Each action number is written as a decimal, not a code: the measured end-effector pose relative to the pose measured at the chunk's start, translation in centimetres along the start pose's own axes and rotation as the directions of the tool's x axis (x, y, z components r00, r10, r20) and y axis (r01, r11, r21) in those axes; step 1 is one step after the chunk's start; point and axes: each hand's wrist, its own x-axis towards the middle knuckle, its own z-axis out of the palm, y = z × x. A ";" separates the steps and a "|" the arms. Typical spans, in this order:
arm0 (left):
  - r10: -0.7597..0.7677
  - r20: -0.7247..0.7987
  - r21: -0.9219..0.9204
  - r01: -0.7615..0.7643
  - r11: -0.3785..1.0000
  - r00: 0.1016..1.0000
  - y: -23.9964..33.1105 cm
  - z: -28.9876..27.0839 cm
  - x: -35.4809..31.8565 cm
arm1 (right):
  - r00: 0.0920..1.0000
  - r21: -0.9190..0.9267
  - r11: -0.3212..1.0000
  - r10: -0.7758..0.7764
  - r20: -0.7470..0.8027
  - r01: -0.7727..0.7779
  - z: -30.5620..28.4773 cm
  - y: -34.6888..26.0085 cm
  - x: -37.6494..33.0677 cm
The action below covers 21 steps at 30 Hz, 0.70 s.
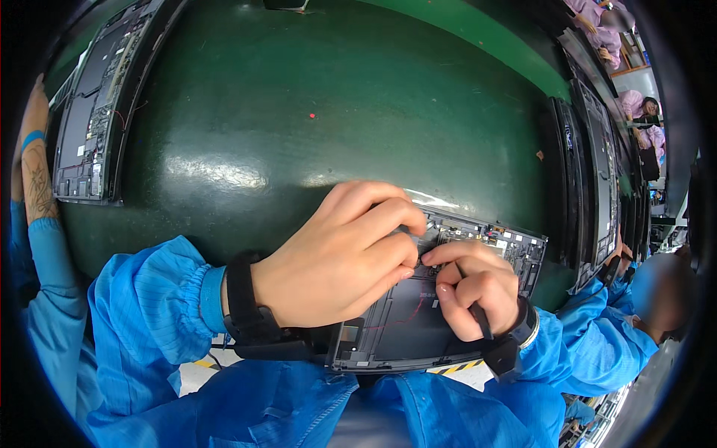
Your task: The person assembles electronic devices along a conveyor line by routing internal wires and pressing them into the chassis using a hand tool and fingers, repeatedly processing devices one at a time.
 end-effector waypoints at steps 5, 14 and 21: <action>0.018 -0.026 -0.018 -0.019 1.000 0.999 -0.1 -0.2 0.0 | 0.986 -0.142 0.976 -0.155 0.066 0.163 0.1 0.4 -0.3; 0.043 -0.030 0.006 -0.043 0.999 0.999 -0.6 -0.4 0.3 | 0.958 -0.295 0.916 -0.227 0.176 0.271 -0.1 0.2 0.3; 0.101 -0.045 -0.025 -0.102 0.994 0.994 -0.8 0.4 0.3 | 0.947 -0.365 0.892 -0.171 0.271 0.266 -0.1 -1.5 1.1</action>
